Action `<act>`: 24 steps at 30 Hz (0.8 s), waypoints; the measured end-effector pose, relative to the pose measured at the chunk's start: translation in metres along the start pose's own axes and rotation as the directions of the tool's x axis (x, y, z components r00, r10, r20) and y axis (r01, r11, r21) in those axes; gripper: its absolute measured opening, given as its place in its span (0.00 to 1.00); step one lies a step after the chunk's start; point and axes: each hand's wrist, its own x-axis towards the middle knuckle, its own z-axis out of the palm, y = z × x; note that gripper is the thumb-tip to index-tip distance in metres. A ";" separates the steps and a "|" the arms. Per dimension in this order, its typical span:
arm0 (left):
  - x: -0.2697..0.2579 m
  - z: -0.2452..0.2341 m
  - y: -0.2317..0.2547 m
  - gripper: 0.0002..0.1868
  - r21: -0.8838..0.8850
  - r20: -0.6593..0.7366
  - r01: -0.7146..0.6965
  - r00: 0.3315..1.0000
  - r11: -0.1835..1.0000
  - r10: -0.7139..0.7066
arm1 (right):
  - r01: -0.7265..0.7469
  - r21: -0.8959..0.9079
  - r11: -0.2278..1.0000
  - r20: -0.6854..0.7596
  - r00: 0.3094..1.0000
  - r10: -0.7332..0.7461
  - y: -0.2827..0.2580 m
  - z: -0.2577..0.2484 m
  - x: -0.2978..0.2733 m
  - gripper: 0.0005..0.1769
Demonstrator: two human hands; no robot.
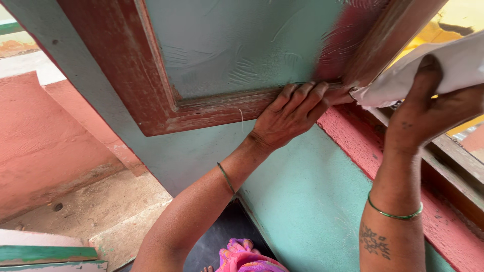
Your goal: The person wipes the wooden frame of a window using a white cloth. They clean the vertical and horizontal sections of the frame, moving the cloth back and forth to remove dust or dirt.
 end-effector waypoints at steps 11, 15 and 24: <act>0.003 -0.004 -0.001 0.10 0.035 0.075 -0.015 0.997 0.999 0.012 | -0.060 -0.152 0.987 0.225 0.970 0.094 -0.036 0.054 -0.077 0.24; 0.007 -0.010 -0.002 0.11 0.079 0.031 -0.001 1.000 0.997 -0.002 | -0.130 -0.145 0.981 0.369 0.913 0.175 -0.060 0.046 -0.076 0.15; 0.012 -0.016 0.002 0.12 0.053 0.048 0.024 0.998 0.998 -0.027 | -0.074 -0.200 0.977 0.174 0.979 0.110 -0.079 0.045 -0.069 0.22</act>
